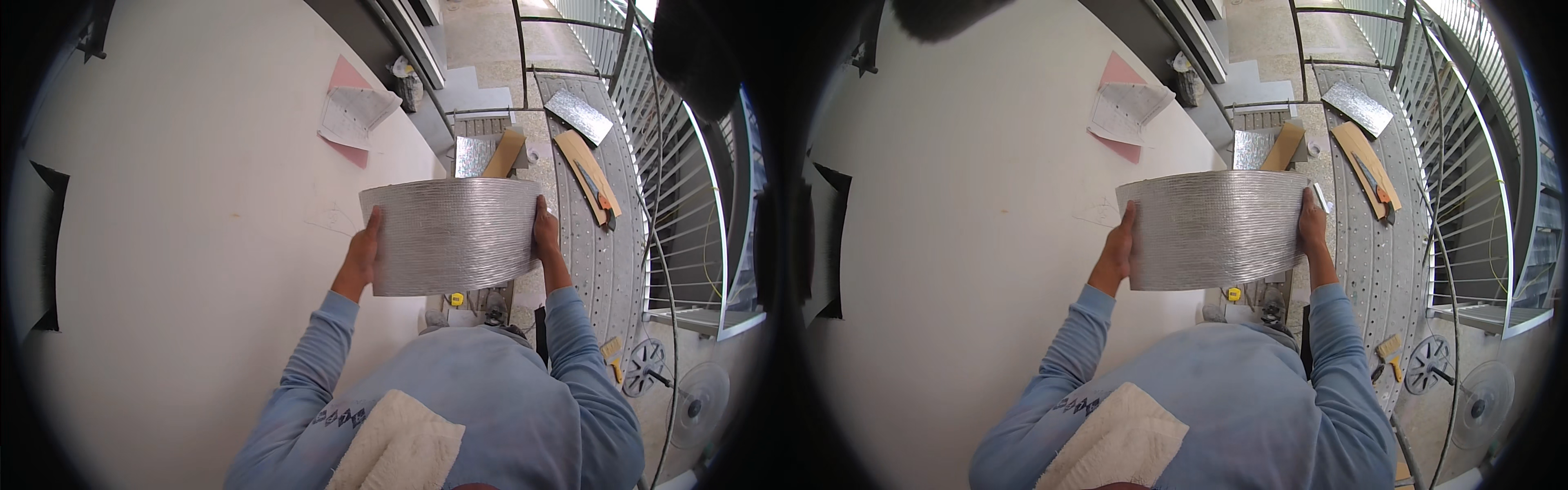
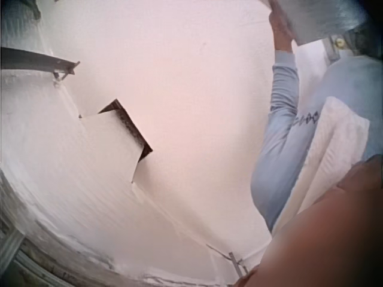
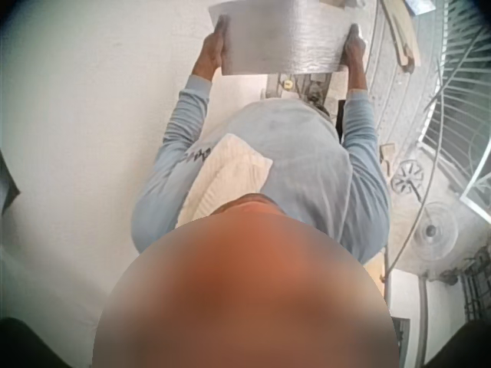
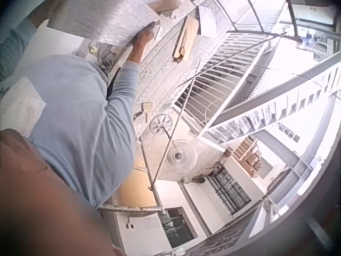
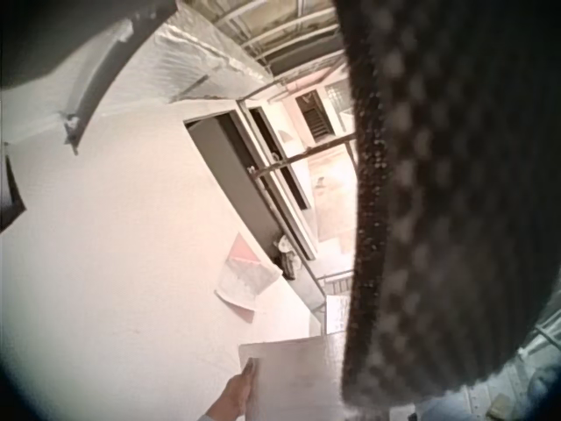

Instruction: The person installs silver reflective insulation panels into a ceiling grid. They lift each panel, align it with the metal framework, and press it into place. The person repeats this process for multiple panels across the ceiling area.

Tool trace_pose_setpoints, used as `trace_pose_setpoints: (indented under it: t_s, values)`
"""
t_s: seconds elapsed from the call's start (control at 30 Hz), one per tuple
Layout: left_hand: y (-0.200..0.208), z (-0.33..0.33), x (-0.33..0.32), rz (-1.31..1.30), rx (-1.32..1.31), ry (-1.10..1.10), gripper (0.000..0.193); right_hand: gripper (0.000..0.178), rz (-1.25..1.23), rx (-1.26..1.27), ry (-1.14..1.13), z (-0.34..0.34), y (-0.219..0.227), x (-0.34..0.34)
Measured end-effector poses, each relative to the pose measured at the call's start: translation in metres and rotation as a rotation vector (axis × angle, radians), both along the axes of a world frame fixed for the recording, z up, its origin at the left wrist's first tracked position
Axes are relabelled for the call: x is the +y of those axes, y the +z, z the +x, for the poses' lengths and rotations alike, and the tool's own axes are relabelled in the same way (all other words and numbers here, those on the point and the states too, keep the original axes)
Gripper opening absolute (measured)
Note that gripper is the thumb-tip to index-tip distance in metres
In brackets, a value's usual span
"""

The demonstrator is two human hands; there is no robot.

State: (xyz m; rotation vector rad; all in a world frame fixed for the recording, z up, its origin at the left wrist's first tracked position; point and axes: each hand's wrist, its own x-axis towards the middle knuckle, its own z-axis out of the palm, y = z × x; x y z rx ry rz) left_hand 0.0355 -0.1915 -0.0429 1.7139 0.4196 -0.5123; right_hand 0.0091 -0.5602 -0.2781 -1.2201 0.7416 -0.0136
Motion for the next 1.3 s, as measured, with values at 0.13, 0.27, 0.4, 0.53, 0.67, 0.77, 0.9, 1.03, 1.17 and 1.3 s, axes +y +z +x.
trace_pose_setpoints:
  t_s: [0.13,0.27,0.4,0.53,0.67,0.77,0.9,1.03,1.17,1.3]
  values:
    - [-0.032,-0.026,-0.044,-0.539,0.057,0.082,0.086,0.092,0.014,0.041,0.154,0.004,-0.028,0.064]
    - [-0.012,-0.011,-0.04,-0.164,-0.112,0.003,0.087,0.091,-0.008,-0.105,0.005,-0.006,-0.056,0.105]
    - [0.031,0.013,0.024,0.063,-0.214,-0.224,0.081,0.078,-0.144,0.206,0.064,-0.015,-0.031,0.02]
    - [0.037,0.009,0.035,0.204,-0.355,-0.26,0.085,0.066,-0.622,-0.249,-0.111,0.009,0.05,-0.007]
    - [0.054,0.009,0.03,0.192,-0.469,-0.157,0.086,0.088,-1.121,-0.378,-0.248,0.03,0.13,0.006]
    - [0.067,0.011,0.037,0.198,-0.482,-0.236,0.087,0.091,-1.151,-0.358,-0.364,0.039,0.152,-0.001]
    - [0.063,-0.003,0.033,0.291,-0.43,-0.236,0.077,0.083,-0.901,-0.133,0.003,0.027,0.148,0.013]
    - [0.054,-0.019,0.004,0.404,-0.377,-0.421,0.057,0.072,-0.747,-0.617,0.355,0.0,0.165,0.077]
    - [0.051,-0.01,-0.016,0.635,-0.485,-0.451,0.047,0.062,-0.594,-0.434,0.76,0.011,0.195,0.114]
    - [0.048,-0.008,-0.004,0.669,-0.821,0.081,0.07,0.062,-0.57,-0.371,0.332,0.016,0.188,0.111]
